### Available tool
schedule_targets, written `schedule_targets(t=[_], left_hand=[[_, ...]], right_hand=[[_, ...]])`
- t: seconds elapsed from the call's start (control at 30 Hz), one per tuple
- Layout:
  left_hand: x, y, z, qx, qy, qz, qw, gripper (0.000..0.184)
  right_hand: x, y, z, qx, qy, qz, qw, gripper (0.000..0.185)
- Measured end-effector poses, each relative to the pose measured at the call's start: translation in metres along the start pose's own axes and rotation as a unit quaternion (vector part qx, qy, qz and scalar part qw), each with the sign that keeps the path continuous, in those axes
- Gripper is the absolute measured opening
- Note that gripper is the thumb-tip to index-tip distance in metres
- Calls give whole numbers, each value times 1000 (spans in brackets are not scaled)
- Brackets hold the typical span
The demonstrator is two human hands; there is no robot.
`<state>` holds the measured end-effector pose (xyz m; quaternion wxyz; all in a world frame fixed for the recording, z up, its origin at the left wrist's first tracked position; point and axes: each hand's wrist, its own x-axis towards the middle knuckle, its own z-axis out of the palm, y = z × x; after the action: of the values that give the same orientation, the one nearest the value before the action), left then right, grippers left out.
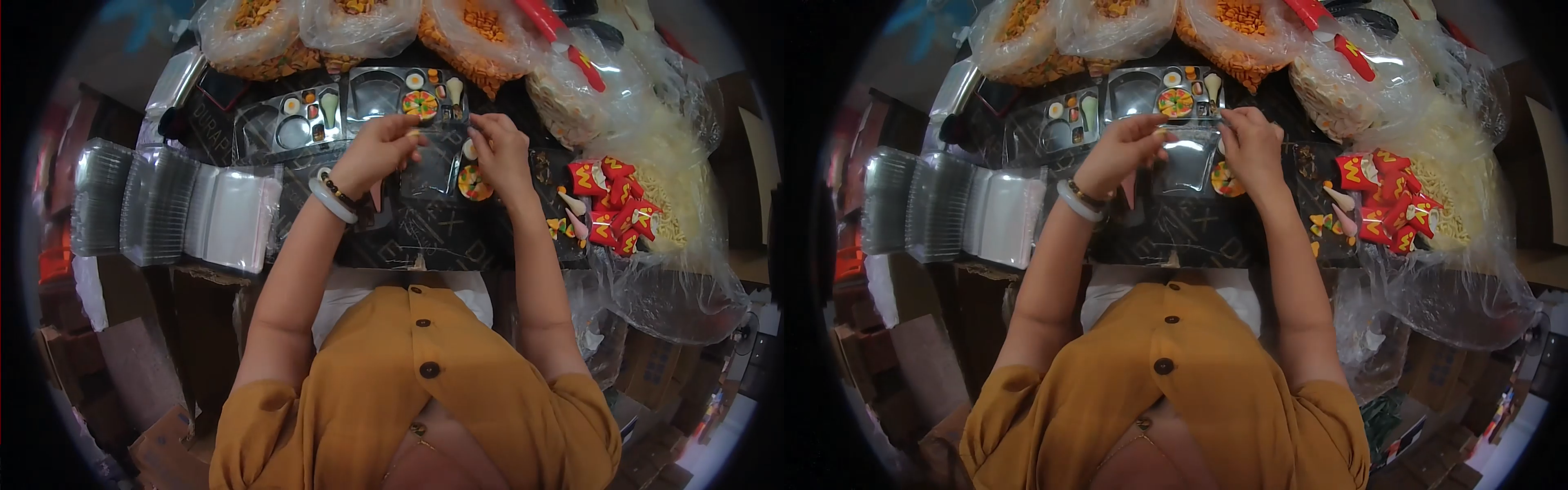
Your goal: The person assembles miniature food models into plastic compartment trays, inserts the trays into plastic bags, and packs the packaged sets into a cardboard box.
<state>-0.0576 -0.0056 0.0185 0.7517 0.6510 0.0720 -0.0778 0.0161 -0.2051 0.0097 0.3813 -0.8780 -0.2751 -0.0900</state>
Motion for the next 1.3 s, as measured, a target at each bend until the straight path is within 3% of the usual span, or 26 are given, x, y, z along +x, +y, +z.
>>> schedule_targets(t=[0.03,0.07,0.13,0.17,0.23,0.47,0.67,0.73,0.87,0.97,1.0,1.03,1.2,1.3], left_hand=[[9,3,-9,99,52,-6,994,30],[20,-2,-23,96,51,-5,994,30],[38,-15,-47,293,135,118,939,21],[43,-16,-55,291,135,120,939,21],[48,-12,-63,448,165,189,858,18],[58,-3,-60,451,67,86,886,19],[63,-7,-65,345,38,33,937,20],[60,-3,-65,170,18,-19,985,18],[52,10,-64,109,32,-51,992,19],[49,8,-63,14,-7,-42,999,24],[47,10,-59,5,-22,-26,999,24],[45,14,-56,-4,-36,-9,999,25],[27,21,-49,-18,-20,-16,1000,22],[6,22,-54,59,66,-7,996,26]], right_hand=[[6,5,3,-69,1,-13,998,18],[11,8,6,-71,0,-14,997,18],[21,12,13,-152,16,-70,986,13],[25,16,17,-154,17,-71,985,13],[31,19,25,-186,-14,-81,979,9],[38,11,28,-203,-61,-79,974,6],[39,9,28,-180,-41,-67,980,5],[38,12,29,-220,-46,-125,966,6],[42,1,24,-229,-57,-136,962,8],[43,-22,31,-116,-53,-100,987,16],[44,-30,36,70,-106,25,992,17],[45,-34,39,252,-152,148,944,19],[37,-39,45,335,-178,125,917,21],[30,-50,44,356,-177,148,906,21]])
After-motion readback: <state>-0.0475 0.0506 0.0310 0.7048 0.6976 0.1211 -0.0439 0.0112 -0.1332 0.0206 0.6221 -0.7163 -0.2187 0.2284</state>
